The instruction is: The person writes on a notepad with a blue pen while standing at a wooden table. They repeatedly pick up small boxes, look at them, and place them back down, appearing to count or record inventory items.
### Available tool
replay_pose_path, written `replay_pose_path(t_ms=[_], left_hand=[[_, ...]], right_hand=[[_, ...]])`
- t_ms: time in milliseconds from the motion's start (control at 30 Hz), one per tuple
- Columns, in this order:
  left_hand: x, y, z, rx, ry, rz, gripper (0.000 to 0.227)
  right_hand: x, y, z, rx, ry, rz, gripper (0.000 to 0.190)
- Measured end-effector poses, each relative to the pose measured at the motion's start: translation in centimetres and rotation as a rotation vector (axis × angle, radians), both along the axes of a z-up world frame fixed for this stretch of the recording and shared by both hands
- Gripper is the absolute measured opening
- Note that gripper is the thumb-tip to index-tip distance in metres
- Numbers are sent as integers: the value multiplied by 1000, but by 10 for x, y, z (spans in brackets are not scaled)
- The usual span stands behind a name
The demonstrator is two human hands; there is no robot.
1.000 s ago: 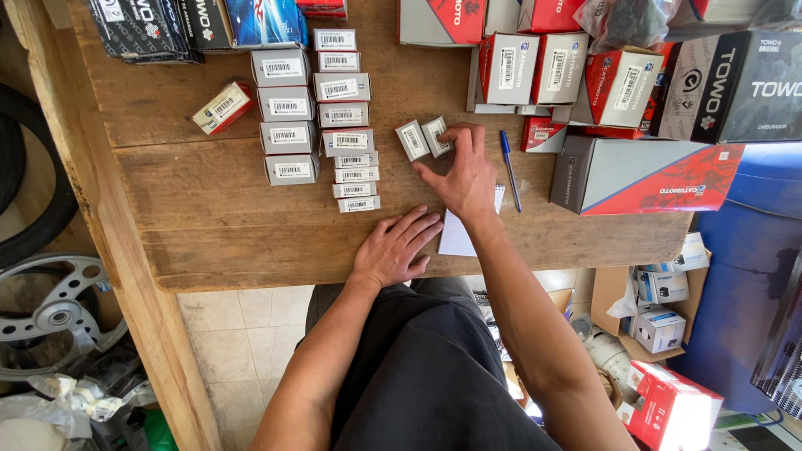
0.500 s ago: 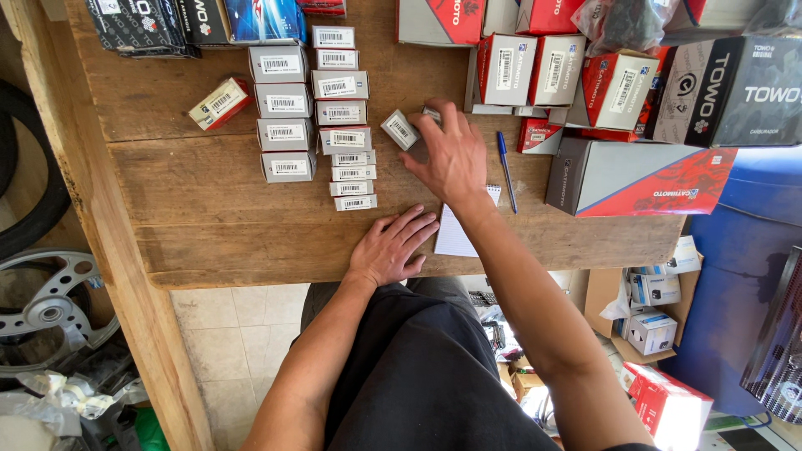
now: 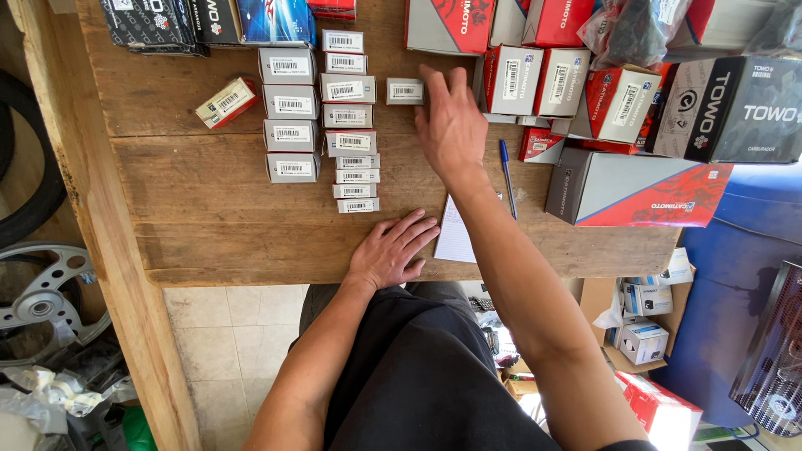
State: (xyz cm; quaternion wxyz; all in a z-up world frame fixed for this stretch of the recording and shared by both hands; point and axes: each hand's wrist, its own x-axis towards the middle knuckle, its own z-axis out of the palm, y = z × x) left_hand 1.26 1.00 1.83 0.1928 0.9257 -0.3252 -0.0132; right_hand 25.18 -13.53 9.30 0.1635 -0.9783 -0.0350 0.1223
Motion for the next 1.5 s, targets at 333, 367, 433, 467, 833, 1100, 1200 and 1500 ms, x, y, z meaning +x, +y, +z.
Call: replay_pose_path(t_ms=[333, 367, 433, 467, 833, 1100, 1200, 1500], left_hand=[[-11, -7, -27, -79, -17, 47, 81], [-11, -8, -27, -84, -15, 49, 81], [-11, -8, -28, -89, -11, 45, 80], [-11, -8, -28, -83, -11, 43, 80], [-12, -8, -30, -86, -5, 51, 80], [-11, -8, -29, -90, -13, 48, 82], [-12, -8, -29, -92, -22, 47, 81], [-12, -8, -30, -82, -4, 41, 81]], right_hand=[[-68, -28, 22, 45, 217, -164, 94], [-72, -31, 11, 13, 229, -165, 92], [-75, -34, 0, -18, 245, -172, 90], [-74, -33, 1, -16, 239, -171, 86], [-60, -33, 22, -91, 248, -12, 93], [-56, -52, -15, -294, 299, 153, 82], [-56, -58, -20, -261, 274, 84, 69], [-63, -53, -15, -128, 142, -35, 55]])
